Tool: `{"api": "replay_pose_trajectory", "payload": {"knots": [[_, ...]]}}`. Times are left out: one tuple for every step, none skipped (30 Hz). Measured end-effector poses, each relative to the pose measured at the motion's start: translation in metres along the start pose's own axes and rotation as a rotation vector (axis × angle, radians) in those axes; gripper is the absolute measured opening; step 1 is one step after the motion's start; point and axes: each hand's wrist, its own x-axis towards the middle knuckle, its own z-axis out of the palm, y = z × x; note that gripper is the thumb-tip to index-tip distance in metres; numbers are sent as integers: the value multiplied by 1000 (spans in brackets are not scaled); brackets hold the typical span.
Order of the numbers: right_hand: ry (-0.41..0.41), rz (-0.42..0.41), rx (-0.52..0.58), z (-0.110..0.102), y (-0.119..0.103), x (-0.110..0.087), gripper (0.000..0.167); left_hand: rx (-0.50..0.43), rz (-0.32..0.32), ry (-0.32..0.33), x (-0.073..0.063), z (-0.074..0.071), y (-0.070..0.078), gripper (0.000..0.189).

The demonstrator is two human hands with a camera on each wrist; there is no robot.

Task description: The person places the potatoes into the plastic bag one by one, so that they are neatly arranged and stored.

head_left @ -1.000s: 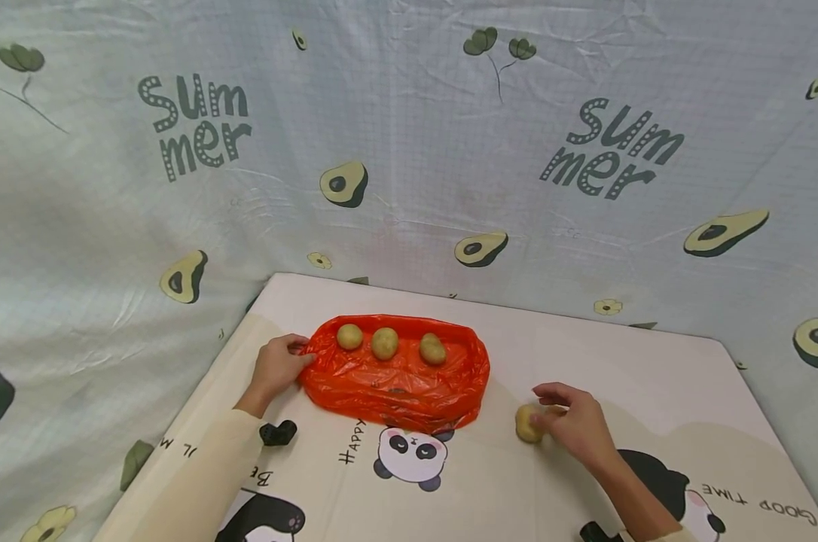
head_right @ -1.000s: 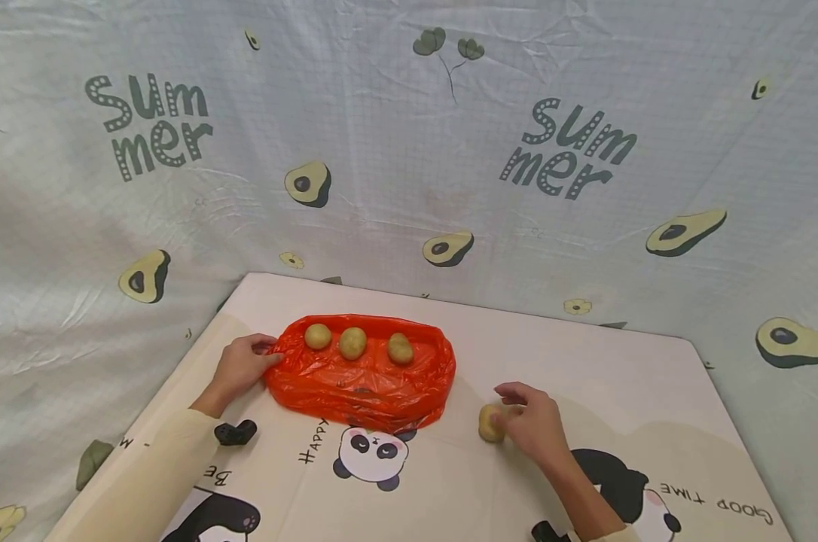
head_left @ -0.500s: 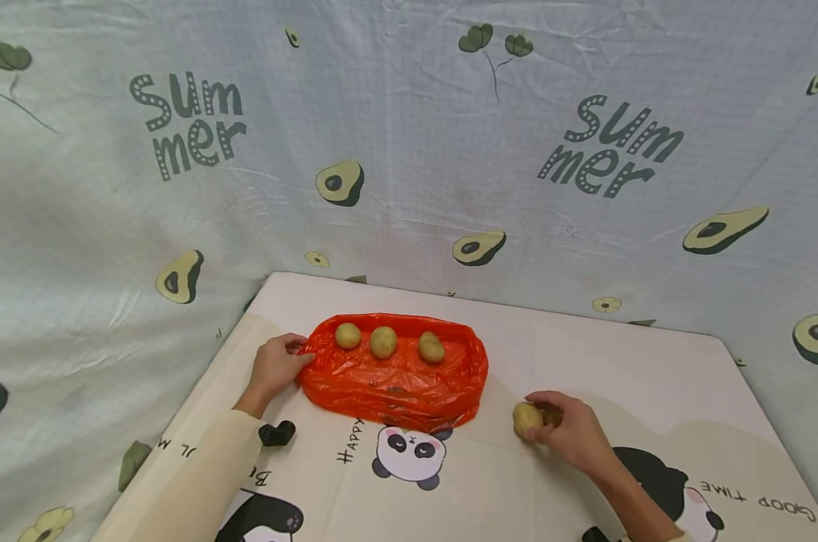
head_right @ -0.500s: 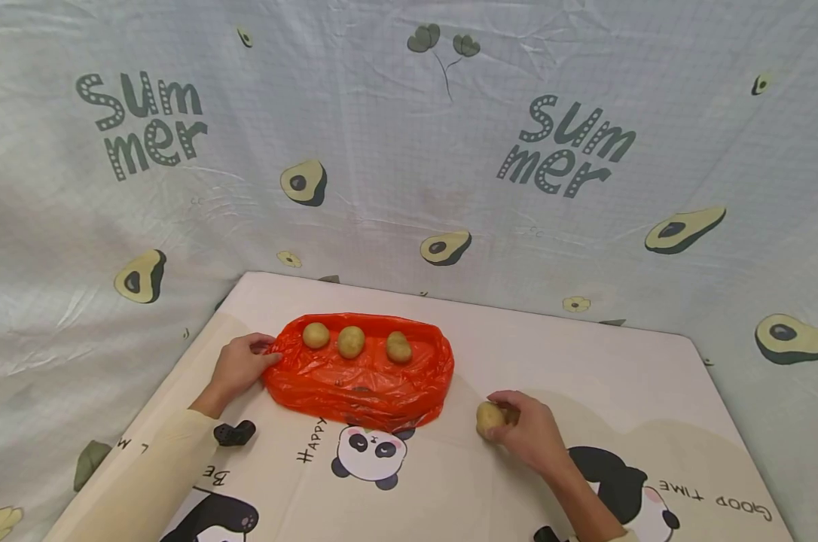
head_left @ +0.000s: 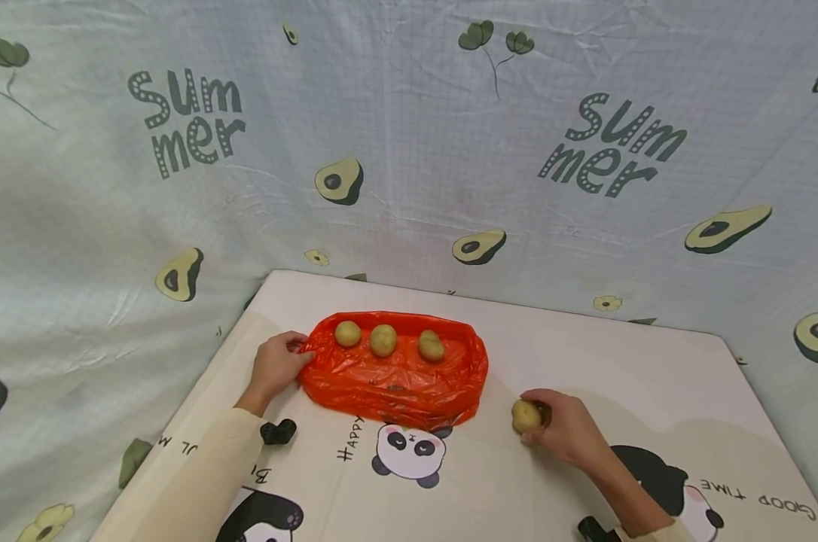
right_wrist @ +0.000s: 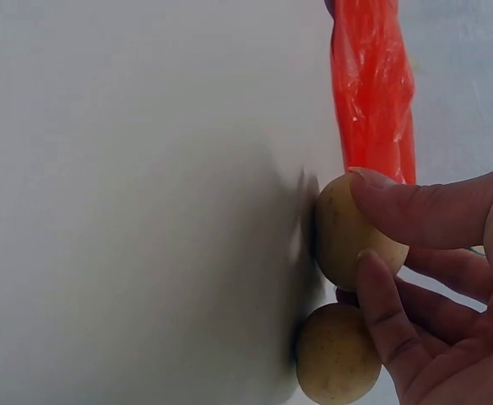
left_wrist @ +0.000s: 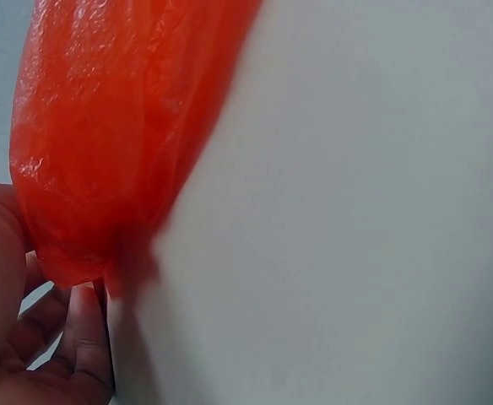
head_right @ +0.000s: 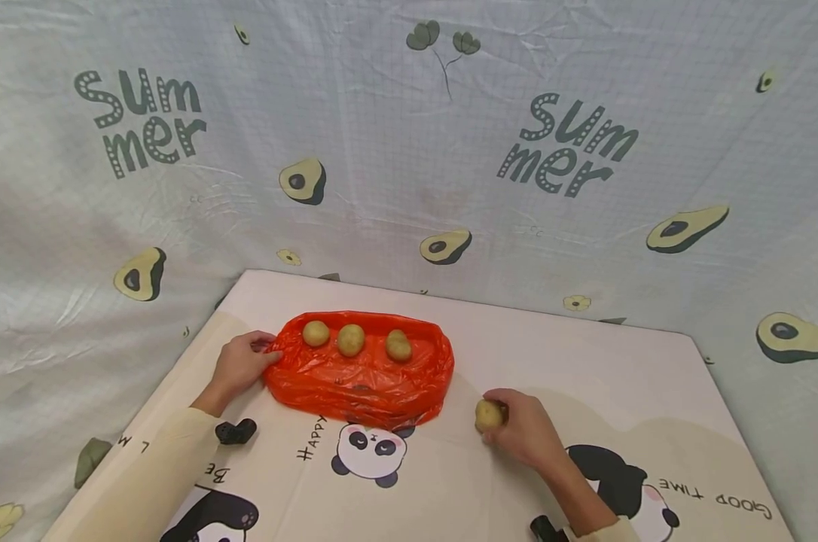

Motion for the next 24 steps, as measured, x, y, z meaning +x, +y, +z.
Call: {"api": "replay_pose_trajectory", "payload": {"knots": [[-3,0,-13,0,-1,1,56,3,-1,-1,1,0,0,35],[-4,-2,-29,0,-1,1,56,2,2,-3,1,0,0,35],[-3,-2,-42,0,-2,2,56,3,4,-2,1,0,0,35],[0,-4,-54,0,-2,2,56,7,6,-4,2,0,-1,35],[3,-8,-63,0,-2,3,55,10,5,-4,2,0,-1,35],[4,-9,-67,0,-2,3,55,13,5,-4,3,0,-1,35],[5,-11,-70,1,-3,3,55,15,1,-4,3,0,-2,35],[5,-8,-68,1,-3,3,55,13,2,-5,3,0,-2,36],[5,-2,-63,1,-3,3,55,12,2,-5,3,0,-2,36],[5,5,-55,1,-3,3,55,10,2,-5,3,0,-2,36],[5,12,-44,1,-4,4,55,8,0,-5,3,0,-2,36],[6,18,-32,1,-4,4,56,5,1,-6,3,0,-2,36],[11,22,-17,0,-4,4,56,4,-1,-7,4,0,-2,36],[16,28,0,0,-5,4,56,2,2,-6,4,0,-2,36],[21,31,21,0,-5,4,56,3,0,-6,4,0,-2,36],[25,33,43,-1,-5,4,56,3,-3,-6,4,0,-2,36],[28,33,66,-1,-5,4,55,2,-4,-6,4,0,-2,36],[29,34,85,-1,-5,4,55,1,-6,-8,3,-1,-2,36],[27,38,106,-1,-5,4,55,-1,-9,-9,3,-1,-2,36],[23,42,125,-1,-5,4,55,-2,-10,-9,3,-1,-2,36],[19,45,144,-1,-6,4,55,-3,-12,-10,2,-1,-2,36],[15,44,158,-1,-6,4,55,-6,-12,-10,3,-1,-2,36],[10,47,178,-1,-6,4,55,-7,-11,-11,2,-1,-2,36],[4,50,198,-1,-7,4,54,-7,-12,-10,2,0,-3,36]]}}
